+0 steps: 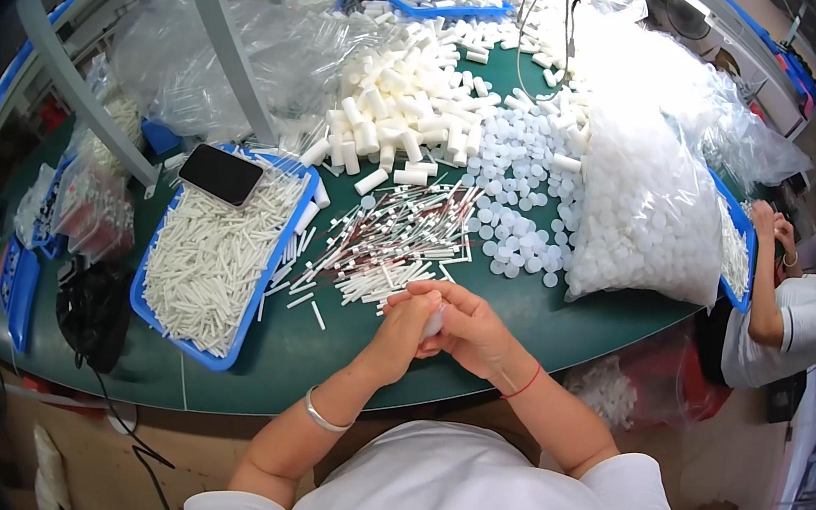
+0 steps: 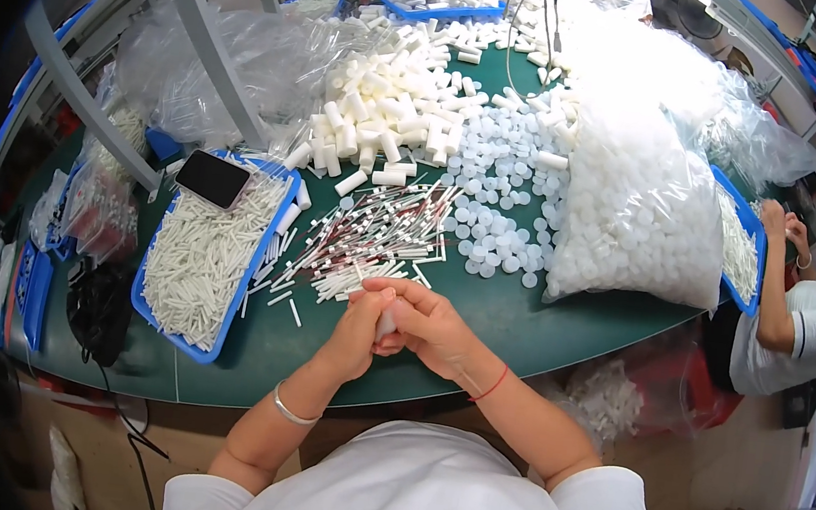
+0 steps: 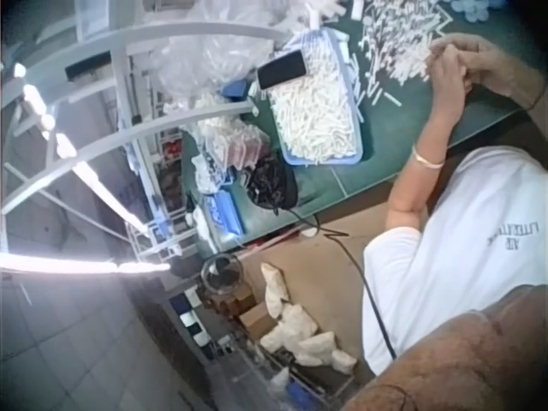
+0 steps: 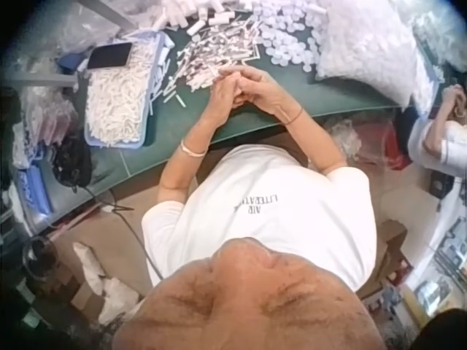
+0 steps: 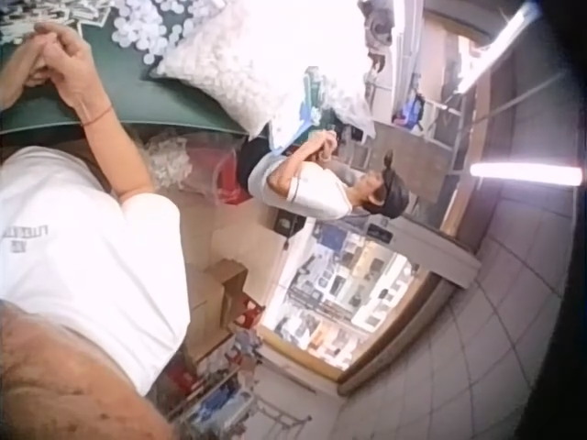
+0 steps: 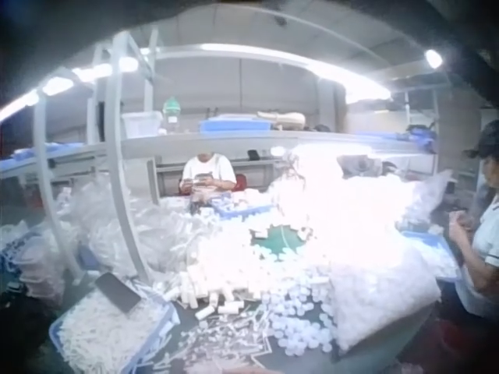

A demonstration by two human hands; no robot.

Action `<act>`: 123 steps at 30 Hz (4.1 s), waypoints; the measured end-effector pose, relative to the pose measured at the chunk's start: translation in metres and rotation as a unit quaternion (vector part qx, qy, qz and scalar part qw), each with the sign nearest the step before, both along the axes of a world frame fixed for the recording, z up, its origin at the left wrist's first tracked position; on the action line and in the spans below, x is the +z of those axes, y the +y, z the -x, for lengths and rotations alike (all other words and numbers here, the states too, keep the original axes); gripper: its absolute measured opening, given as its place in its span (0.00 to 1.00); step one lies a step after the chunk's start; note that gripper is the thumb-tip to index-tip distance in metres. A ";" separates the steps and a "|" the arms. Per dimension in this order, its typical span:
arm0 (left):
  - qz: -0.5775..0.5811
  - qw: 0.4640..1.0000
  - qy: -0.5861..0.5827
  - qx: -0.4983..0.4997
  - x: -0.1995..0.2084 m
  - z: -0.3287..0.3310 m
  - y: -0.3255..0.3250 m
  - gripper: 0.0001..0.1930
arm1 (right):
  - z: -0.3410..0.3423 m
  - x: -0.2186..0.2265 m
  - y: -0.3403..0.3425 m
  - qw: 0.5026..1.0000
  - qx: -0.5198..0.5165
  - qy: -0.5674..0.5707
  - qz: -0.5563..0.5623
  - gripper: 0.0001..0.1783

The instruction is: Assembling small white plastic components by hand at a factory workbench.

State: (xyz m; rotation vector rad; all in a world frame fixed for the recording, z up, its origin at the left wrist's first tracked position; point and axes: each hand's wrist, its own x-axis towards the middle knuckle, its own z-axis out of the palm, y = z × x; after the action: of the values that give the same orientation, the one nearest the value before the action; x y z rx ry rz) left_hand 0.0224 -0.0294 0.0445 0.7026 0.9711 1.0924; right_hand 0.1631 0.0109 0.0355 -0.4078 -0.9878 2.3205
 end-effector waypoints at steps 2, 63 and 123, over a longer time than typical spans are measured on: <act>0.032 0.998 -0.052 -0.008 0.005 -0.001 0.000 0.17 | -0.001 0.001 0.000 0.999 0.006 0.033 0.032 0.26; -0.413 0.607 0.677 0.055 -0.048 0.019 0.029 0.04 | 0.005 -0.022 0.108 0.476 -0.208 -0.400 -0.755 0.04; -0.291 0.862 0.412 -0.052 -0.009 -0.044 0.045 0.10 | -0.083 -0.018 -0.006 0.908 -0.387 -0.119 -0.106 0.02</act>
State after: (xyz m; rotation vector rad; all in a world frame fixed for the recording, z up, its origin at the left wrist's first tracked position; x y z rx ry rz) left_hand 0.0663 0.0156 0.0352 1.8021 1.2953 0.9901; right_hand 0.2464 0.0054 0.0175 -0.8333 -0.9464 1.4563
